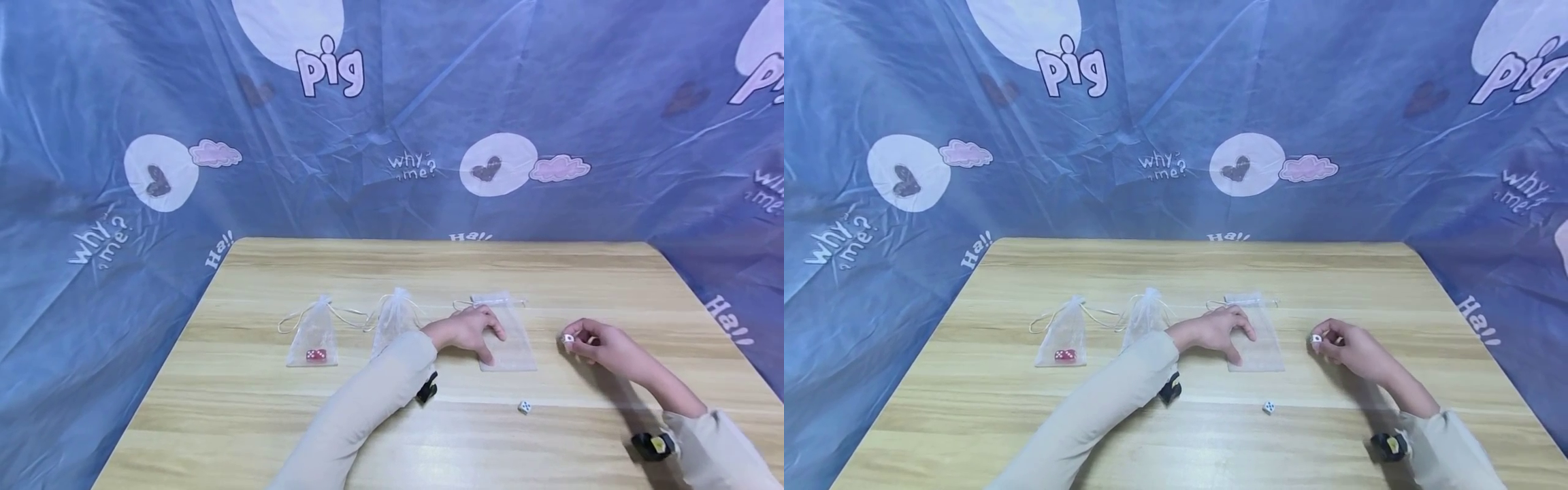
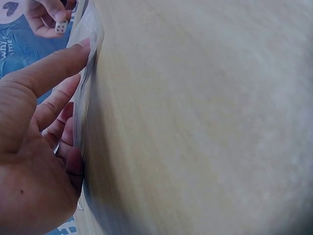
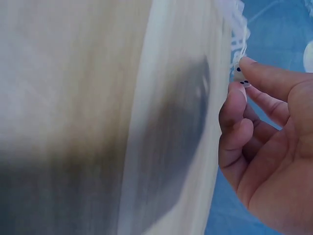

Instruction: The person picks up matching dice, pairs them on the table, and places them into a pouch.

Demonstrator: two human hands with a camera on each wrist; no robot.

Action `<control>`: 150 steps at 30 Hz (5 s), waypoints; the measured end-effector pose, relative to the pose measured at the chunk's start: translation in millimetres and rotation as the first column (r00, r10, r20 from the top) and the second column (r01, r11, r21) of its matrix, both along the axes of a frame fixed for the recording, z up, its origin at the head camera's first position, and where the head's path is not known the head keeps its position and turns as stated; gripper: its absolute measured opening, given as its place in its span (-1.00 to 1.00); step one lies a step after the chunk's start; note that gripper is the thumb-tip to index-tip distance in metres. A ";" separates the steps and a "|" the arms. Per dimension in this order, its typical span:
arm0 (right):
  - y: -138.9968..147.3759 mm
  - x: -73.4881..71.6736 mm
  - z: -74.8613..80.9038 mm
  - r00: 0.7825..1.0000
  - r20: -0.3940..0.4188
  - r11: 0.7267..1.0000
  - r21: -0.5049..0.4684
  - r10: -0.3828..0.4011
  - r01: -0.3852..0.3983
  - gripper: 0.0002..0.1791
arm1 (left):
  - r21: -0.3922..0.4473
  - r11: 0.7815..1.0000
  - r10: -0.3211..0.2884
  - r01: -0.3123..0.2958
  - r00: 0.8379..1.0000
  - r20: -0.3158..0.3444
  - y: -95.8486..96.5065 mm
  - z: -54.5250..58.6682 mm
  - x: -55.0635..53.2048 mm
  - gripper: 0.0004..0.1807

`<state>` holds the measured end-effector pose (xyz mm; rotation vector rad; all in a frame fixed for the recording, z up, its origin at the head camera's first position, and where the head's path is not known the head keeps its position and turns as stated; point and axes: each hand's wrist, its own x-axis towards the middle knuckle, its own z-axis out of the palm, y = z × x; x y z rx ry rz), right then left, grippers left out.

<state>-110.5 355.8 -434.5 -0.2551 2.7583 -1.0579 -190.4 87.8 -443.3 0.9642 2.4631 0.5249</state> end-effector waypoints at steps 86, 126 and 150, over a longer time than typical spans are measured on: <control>-47.9 -63.7 2.1 0.980 0.126 0.987 -0.065 0.154 -0.147 -0.40 | -0.024 0.958 0.284 -0.287 0.954 -0.090 -26.7 14.9 -22.9 -0.36; -57.1 -45.1 38.1 0.996 -0.088 0.972 -0.235 -0.035 0.014 -0.76 | 0.516 0.737 0.115 -0.437 0.833 0.541 -25.6 40.8 -30.3 -0.75; -67.0 -19.1 46.5 0.958 -0.283 0.973 -0.231 -0.048 -0.019 -0.88 | 0.503 0.856 -0.007 -0.120 0.970 0.243 -28.0 64.5 -22.3 -0.68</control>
